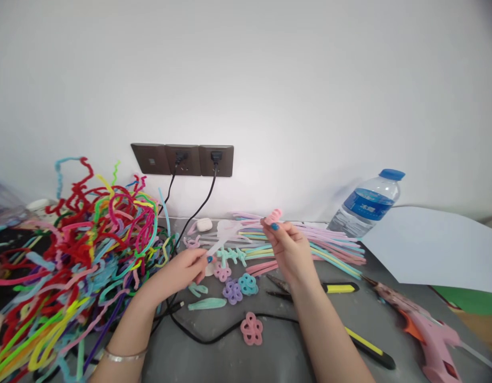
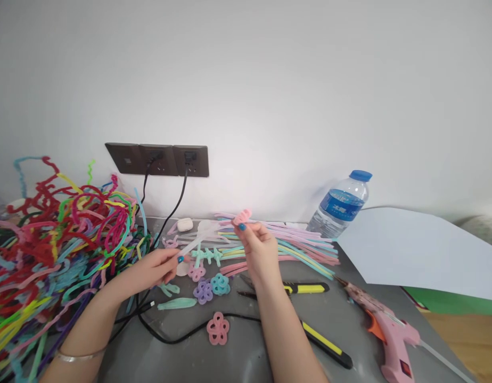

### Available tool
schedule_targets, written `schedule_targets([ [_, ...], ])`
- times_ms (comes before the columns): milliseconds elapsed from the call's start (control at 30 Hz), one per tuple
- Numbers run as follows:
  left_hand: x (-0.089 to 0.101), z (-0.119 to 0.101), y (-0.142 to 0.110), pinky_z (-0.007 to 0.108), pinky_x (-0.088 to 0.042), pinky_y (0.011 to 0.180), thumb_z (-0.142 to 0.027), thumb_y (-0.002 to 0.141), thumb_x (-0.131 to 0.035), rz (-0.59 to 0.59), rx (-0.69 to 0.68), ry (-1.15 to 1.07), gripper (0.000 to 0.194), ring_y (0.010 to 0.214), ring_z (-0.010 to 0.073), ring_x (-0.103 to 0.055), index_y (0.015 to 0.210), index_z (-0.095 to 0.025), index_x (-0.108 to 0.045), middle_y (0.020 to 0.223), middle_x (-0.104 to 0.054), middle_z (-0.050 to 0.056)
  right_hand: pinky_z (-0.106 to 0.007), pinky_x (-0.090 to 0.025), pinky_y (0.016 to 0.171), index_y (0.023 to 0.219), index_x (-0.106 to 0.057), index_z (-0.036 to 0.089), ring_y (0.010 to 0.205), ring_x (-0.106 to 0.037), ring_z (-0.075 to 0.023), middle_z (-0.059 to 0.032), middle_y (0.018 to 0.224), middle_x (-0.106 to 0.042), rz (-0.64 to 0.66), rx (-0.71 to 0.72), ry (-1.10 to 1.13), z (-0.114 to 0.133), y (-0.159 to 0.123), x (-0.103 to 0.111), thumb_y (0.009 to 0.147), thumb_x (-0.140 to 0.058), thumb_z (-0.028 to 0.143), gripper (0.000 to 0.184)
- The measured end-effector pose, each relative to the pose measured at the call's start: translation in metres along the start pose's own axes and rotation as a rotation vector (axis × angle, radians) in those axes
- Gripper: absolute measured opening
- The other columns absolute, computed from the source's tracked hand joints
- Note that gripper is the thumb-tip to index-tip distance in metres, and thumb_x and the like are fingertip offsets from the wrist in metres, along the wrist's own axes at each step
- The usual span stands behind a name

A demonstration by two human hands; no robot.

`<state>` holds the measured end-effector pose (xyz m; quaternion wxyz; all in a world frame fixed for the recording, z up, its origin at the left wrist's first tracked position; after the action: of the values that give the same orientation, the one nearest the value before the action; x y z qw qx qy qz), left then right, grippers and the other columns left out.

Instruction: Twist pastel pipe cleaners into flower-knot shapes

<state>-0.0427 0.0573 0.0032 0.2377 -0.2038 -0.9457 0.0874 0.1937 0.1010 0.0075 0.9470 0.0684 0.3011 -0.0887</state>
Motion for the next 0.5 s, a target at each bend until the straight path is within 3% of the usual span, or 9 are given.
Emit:
schedule_targets([
  [67,0.004,0.005,0.005,0.02,-0.031,0.04,-0.042,0.088,-0.049,-0.077,-0.007,0.002,0.032,0.04,0.0095,-0.04,0.069,-0.017,-0.059,0.058,-0.057,-0.002,-0.032,-0.054,0.081,0.06,-0.062,0.02,0.075,-0.07,-0.0169,0.0003,0.069,-0.072,0.06,-0.05,-0.035,-0.009,-0.008,-0.013,0.062,-0.087,0.035,0.029],
  [167,0.014,0.006,0.007,0.023,-0.039,0.045,-0.036,0.081,-0.057,-0.264,-0.029,0.035,0.025,0.046,0.0138,-0.05,0.09,-0.016,-0.069,0.067,-0.066,0.002,-0.031,-0.052,0.074,0.06,-0.064,0.019,0.068,-0.064,-0.0155,0.0002,0.066,-0.069,0.12,-0.074,-0.123,-0.016,-0.016,-0.024,0.062,-0.087,0.036,0.028],
  [333,0.033,-0.015,-0.004,0.035,-0.049,0.075,-0.028,0.078,-0.059,-0.633,-0.175,0.312,0.02,0.084,0.0263,-0.064,0.09,-0.019,-0.072,0.095,-0.071,0.011,-0.029,-0.047,0.065,0.06,-0.064,0.02,0.066,-0.059,-0.0165,-0.0014,0.066,-0.068,0.149,-0.058,-0.259,-0.016,-0.024,-0.033,0.062,-0.085,0.036,0.027],
  [433,0.03,-0.029,-0.01,0.034,-0.05,0.081,-0.025,0.082,-0.054,-0.682,-0.252,0.247,0.021,0.093,0.0257,-0.063,0.096,-0.019,-0.07,0.103,-0.068,0.01,-0.029,-0.046,0.064,0.06,-0.062,0.02,0.065,-0.059,-0.0167,-0.0016,0.067,-0.068,0.197,-0.074,-0.28,-0.019,-0.029,-0.041,0.063,-0.083,0.036,0.026],
  [500,0.021,-0.035,-0.009,0.03,-0.051,0.075,-0.028,0.085,-0.053,-0.585,-0.302,-0.009,0.027,0.09,0.0217,-0.064,0.108,-0.02,-0.066,0.107,-0.068,0.009,-0.029,-0.047,0.064,0.061,-0.063,0.02,0.066,-0.06,-0.017,-0.0021,0.069,-0.069,0.25,-0.082,-0.285,-0.022,-0.034,-0.049,0.065,-0.082,0.034,0.024],
])
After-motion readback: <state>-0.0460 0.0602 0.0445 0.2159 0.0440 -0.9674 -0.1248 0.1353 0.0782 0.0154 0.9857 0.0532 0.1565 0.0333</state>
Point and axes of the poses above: each hand's wrist, its own y-axis towards the middle knuckle, its own x-axis out of the back of the hand, z = x × y, the point moved 6 cm from there along y, towards the middle knuckle
